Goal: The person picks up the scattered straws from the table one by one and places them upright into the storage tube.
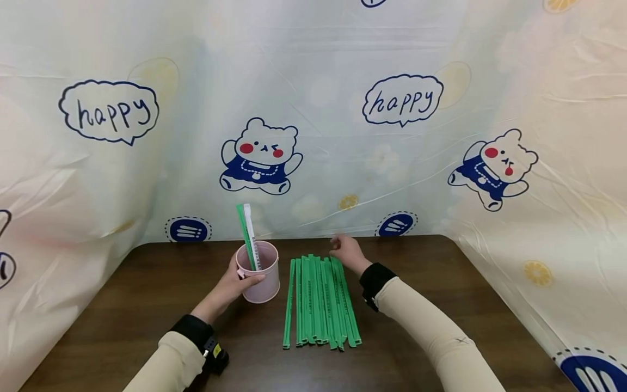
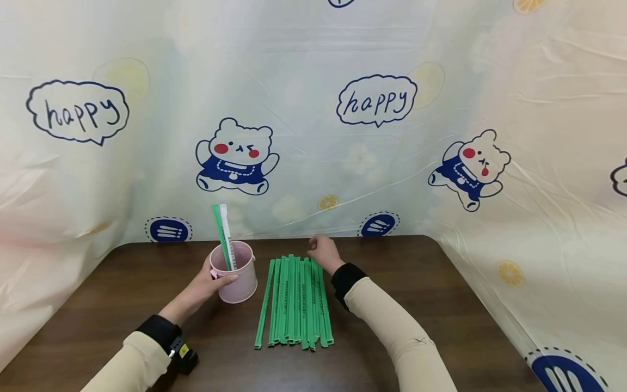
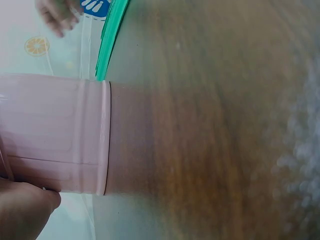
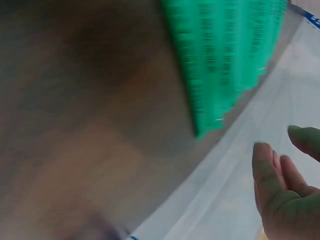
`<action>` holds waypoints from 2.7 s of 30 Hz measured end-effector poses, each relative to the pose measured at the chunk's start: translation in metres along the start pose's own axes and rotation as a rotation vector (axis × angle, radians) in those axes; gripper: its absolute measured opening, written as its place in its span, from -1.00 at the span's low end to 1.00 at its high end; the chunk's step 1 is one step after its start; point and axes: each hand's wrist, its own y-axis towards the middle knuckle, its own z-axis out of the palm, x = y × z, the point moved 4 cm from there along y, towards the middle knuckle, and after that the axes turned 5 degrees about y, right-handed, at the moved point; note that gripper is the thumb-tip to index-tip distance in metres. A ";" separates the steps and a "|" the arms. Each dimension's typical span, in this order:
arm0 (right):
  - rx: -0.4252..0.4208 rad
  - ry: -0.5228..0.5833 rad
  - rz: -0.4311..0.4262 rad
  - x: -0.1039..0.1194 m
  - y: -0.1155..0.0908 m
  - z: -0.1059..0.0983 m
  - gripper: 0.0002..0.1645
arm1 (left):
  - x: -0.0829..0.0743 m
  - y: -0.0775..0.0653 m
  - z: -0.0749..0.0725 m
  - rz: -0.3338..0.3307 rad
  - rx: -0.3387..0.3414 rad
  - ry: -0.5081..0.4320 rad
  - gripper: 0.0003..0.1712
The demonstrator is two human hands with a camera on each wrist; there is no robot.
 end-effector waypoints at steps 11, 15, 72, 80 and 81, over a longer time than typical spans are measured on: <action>0.131 0.039 0.199 -0.036 -0.019 0.004 -0.54 | -0.002 0.000 -0.002 -0.006 -0.008 0.006 0.21; 0.127 0.036 0.220 -0.038 -0.021 0.006 -0.52 | -0.004 -0.001 -0.002 -0.017 -0.007 0.009 0.21; -0.138 0.227 0.078 0.020 0.018 -0.101 -0.65 | -0.004 0.000 0.002 -0.013 0.005 0.022 0.19; -0.174 0.268 0.015 0.050 0.025 -0.119 -0.58 | -0.004 -0.001 0.001 -0.007 0.006 0.026 0.20; -0.181 0.267 0.005 0.055 0.026 -0.121 -0.57 | -0.004 -0.001 0.001 -0.010 0.006 0.028 0.20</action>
